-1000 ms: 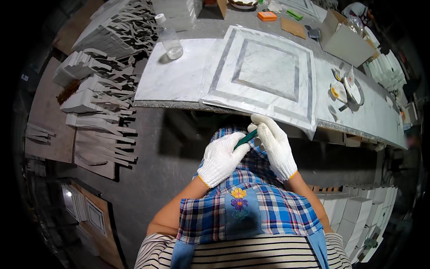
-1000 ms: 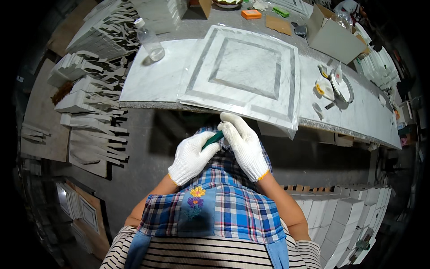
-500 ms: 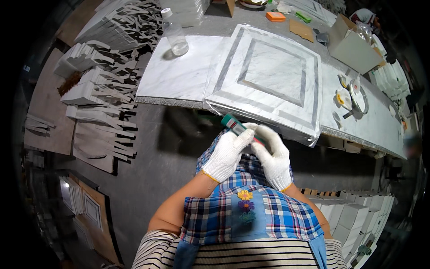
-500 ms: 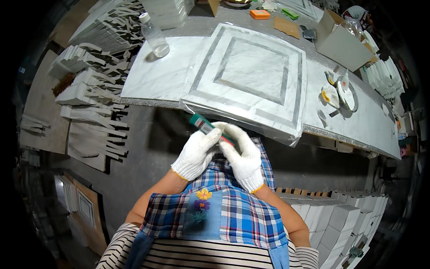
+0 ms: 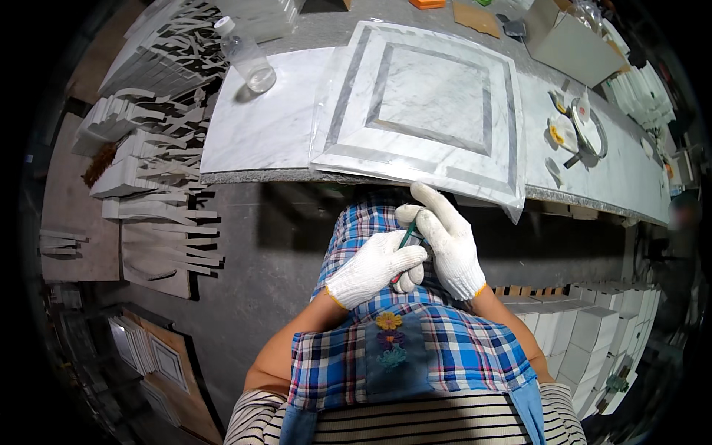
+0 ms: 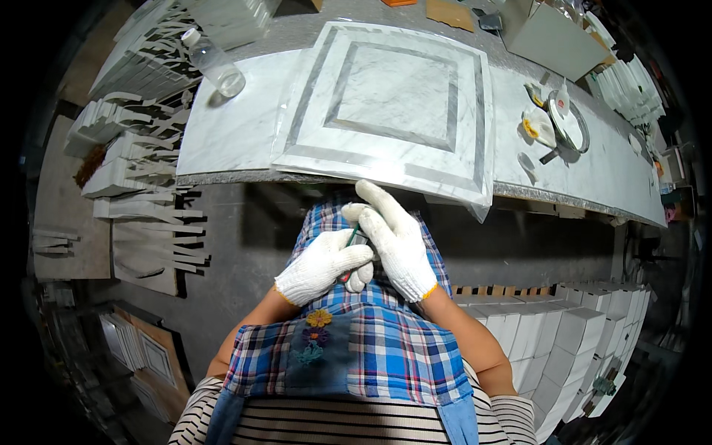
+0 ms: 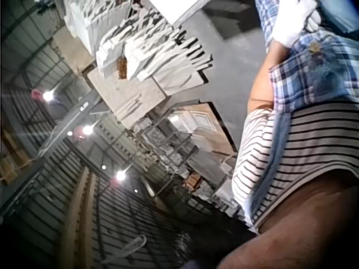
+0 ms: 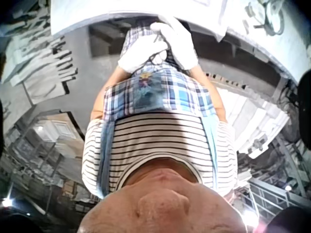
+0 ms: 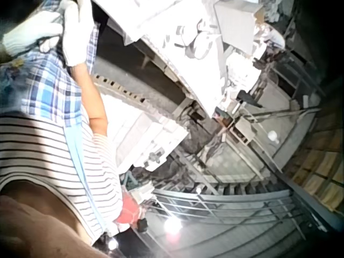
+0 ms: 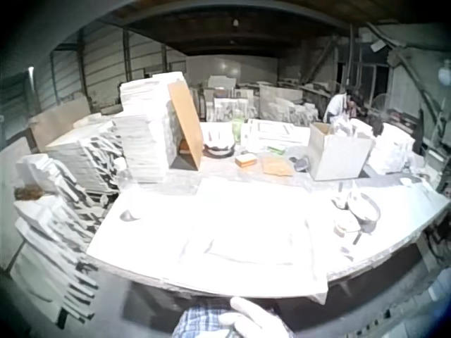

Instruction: The person picks up a square marble-patterned tile and places it on a workbench. They apply a clear protective film to the tile's surface, smoothing it out with their gloved hands. The person then uses a green utility knife to trim the excess film along the tile's edges.

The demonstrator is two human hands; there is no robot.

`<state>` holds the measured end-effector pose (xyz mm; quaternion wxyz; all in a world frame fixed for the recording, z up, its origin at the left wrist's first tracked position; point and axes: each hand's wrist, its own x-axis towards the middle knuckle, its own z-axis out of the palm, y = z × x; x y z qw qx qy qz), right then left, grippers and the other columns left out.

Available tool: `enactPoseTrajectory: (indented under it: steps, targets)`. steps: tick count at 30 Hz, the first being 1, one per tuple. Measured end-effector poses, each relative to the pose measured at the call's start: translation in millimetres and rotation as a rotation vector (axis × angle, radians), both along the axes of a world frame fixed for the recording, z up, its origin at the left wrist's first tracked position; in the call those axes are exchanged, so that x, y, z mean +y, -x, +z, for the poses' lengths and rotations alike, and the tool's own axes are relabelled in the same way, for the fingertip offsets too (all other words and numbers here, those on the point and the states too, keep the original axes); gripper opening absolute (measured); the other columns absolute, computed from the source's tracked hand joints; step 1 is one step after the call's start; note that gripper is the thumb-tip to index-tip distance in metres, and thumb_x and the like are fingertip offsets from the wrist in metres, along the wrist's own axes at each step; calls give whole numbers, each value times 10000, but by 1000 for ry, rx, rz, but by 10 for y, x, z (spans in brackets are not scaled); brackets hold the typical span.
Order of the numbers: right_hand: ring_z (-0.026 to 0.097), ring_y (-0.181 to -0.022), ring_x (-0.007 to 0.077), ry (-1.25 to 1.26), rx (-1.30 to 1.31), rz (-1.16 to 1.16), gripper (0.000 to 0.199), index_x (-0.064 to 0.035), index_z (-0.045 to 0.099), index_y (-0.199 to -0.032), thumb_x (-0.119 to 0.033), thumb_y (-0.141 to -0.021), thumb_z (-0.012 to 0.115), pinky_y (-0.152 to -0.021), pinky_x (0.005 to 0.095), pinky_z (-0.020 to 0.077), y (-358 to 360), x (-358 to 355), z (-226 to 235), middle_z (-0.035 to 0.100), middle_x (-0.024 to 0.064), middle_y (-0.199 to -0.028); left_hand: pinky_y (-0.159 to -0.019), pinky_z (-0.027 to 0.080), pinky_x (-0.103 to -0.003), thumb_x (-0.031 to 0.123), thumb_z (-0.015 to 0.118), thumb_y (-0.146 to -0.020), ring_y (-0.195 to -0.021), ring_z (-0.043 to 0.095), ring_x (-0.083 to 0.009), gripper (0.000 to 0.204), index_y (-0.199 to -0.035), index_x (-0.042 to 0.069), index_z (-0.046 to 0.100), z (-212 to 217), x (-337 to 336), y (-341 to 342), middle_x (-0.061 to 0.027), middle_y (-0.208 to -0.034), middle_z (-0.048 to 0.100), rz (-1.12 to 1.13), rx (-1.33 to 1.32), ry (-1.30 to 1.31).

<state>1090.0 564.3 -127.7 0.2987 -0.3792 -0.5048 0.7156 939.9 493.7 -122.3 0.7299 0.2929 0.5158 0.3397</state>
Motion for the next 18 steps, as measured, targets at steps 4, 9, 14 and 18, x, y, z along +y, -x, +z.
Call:
enactPoseTrajectory:
  steps: [4,9,14,18]
  targets:
    - [646,-1060,214,69,210,-279,477,59,468,-1408,-233,-1037,535,-939,345,528,-65,149,-83,651,159,-1216,-613,500,-239,262,592,-991,-656,605,-95,277,-1017,-10,638,40,21,-4,-49,-788,658,-89,85,-7]
    - [634,-1049,164,-76,-88,-79,322,29,621,-1254,-88,-963,552,-926,300,511,-291,309,-14,671,108,-1149,-606,483,-233,273,614,-990,-660,583,-81,270,-1011,5,631,1,9,19,-29,-771,640,-42,181,-52]
    - [634,-1042,173,-172,-217,199,280,-18,682,-1203,-147,-973,587,-936,300,492,-268,202,2,686,95,-1094,-601,473,-230,268,617,-989,-654,568,-74,251,-987,17,630,30,6,26,-23,-754,630,-25,164,-61]
    - [642,-1011,187,-201,-262,272,253,-23,712,-1149,-172,-991,582,-911,309,500,-287,203,2,687,93,-1084,-592,489,-236,285,617,-973,-637,574,-76,267,-957,18,617,5,-13,33,-24,-761,632,-48,167,-58]
